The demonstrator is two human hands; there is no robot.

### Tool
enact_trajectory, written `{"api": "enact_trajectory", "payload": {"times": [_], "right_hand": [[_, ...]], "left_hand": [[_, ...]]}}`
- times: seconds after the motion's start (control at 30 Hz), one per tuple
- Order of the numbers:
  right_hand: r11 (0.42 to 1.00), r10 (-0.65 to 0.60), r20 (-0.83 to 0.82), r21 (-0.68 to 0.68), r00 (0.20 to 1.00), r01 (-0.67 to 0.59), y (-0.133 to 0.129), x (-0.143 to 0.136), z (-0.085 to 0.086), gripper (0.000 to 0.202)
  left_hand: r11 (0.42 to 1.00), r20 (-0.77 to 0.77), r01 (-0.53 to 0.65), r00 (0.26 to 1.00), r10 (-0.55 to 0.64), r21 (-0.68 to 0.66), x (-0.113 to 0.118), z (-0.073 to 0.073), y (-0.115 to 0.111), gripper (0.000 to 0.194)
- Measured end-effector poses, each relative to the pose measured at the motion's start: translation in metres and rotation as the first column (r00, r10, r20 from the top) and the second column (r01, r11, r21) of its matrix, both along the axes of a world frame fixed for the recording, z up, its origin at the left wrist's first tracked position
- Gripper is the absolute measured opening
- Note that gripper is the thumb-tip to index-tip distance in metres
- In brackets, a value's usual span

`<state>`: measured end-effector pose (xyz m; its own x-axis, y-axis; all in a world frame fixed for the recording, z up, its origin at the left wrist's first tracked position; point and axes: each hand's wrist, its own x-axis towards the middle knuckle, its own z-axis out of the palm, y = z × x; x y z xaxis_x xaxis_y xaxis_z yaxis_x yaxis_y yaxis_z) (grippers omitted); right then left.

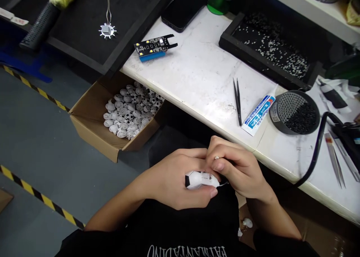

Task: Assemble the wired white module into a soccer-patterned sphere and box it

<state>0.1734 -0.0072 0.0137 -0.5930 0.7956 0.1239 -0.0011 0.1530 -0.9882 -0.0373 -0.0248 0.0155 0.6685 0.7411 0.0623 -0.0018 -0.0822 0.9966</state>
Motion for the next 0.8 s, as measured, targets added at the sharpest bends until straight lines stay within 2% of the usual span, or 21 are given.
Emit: {"api": "enact_trajectory", "payload": {"times": [0.1, 0.2, 0.3, 0.43, 0.63, 0.8], "right_hand": [[0.994, 0.109, 0.092, -0.003, 0.99, -0.109, 0.006, 0.003, 0.006, 0.016], [0.987, 0.157, 0.129, 0.015, 0.979, -0.16, 0.008, 0.005, 0.011, 0.015], [0.991, 0.132, 0.097, 0.017, 0.987, -0.134, 0.006, 0.007, 0.014, 0.016], [0.997, 0.072, 0.131, 0.012, 0.989, -0.074, 0.002, 0.007, 0.014, 0.015], [0.993, 0.113, 0.25, 0.006, 0.962, -0.118, 0.005, 0.006, 0.016, 0.016], [0.995, 0.101, 0.251, -0.009, 0.963, -0.102, 0.007, 0.008, 0.016, 0.016]], "left_hand": [[1.0, -0.112, -0.002, 0.994, 0.003, 0.006, -0.003, 0.006, 0.002, 0.012], [0.999, -0.152, -0.018, 0.988, 0.013, -0.026, -0.003, 0.007, 0.003, 0.015], [0.998, -0.157, -0.047, 0.987, 0.039, -0.049, -0.003, 0.006, 0.004, 0.011], [0.996, -0.206, -0.086, 0.975, 0.081, -0.014, -0.004, 0.004, 0.004, 0.015], [0.999, -0.257, -0.04, 0.966, 0.035, -0.012, 0.0, 0.004, 0.003, 0.006], [0.998, -0.246, -0.07, 0.967, 0.066, -0.007, 0.001, 0.004, 0.003, 0.012]]}}
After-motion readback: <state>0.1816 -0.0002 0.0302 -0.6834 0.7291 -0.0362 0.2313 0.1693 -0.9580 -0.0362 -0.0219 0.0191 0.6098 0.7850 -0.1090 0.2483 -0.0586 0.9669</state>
